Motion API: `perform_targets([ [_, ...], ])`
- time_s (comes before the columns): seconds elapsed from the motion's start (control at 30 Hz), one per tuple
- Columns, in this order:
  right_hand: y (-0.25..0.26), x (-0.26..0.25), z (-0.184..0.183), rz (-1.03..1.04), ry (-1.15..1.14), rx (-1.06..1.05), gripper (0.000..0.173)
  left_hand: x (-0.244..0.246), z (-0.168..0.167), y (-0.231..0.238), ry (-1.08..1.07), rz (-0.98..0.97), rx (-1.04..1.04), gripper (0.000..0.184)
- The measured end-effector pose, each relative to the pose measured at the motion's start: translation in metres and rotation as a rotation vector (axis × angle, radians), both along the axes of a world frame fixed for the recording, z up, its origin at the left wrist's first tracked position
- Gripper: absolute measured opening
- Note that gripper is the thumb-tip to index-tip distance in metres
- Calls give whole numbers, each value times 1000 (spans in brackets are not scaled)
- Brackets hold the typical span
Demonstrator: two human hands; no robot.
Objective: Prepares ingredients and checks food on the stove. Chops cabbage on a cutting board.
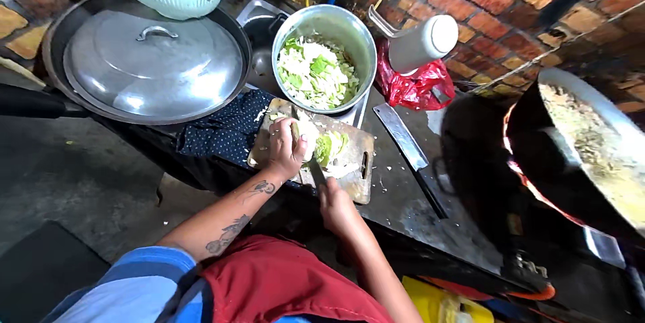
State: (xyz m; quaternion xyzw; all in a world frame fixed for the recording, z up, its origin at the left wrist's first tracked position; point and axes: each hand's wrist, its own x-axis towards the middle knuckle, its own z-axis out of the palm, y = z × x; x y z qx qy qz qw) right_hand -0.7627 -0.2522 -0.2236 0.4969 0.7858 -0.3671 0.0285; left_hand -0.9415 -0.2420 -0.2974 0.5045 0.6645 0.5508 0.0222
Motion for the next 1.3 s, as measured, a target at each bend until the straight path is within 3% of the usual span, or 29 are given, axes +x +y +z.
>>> perform_targets([
  [0.13,-17,38,13,-66,230,250,25,0,-2,0,-22,4,-5,64],
  [0.2,-27,45,15,-51,265,278,24,1,-4,1,-58,2,-5,65],
  [0.43,-36,23,7,-10,157,202,20,2,-6,4,-75,7,34,66],
  [0.6,-11,-22,-21,35,34,-53,24,3,-6,3,-28,-4,63,61],
  [0.87,-11,-43,-29,8,-69,-22,27,-2,-10,7,-61,5,84,63],
  [1.03,-22,-28,-22,12,-151,-16,29,-9,-2,3,-25,-25,38,70],
  [1.1,-17,-26,-25,14,-100,-34,28,-13,-5,-5,-30,-129,24,81],
  [1.2,0,-25,-32,30,25,-85,30,-27,-2,-23,-9,-272,-200,111],
  [1.3,7,-18,-31,32,58,-66,31,-31,3,-26,79,-210,-314,114],
])
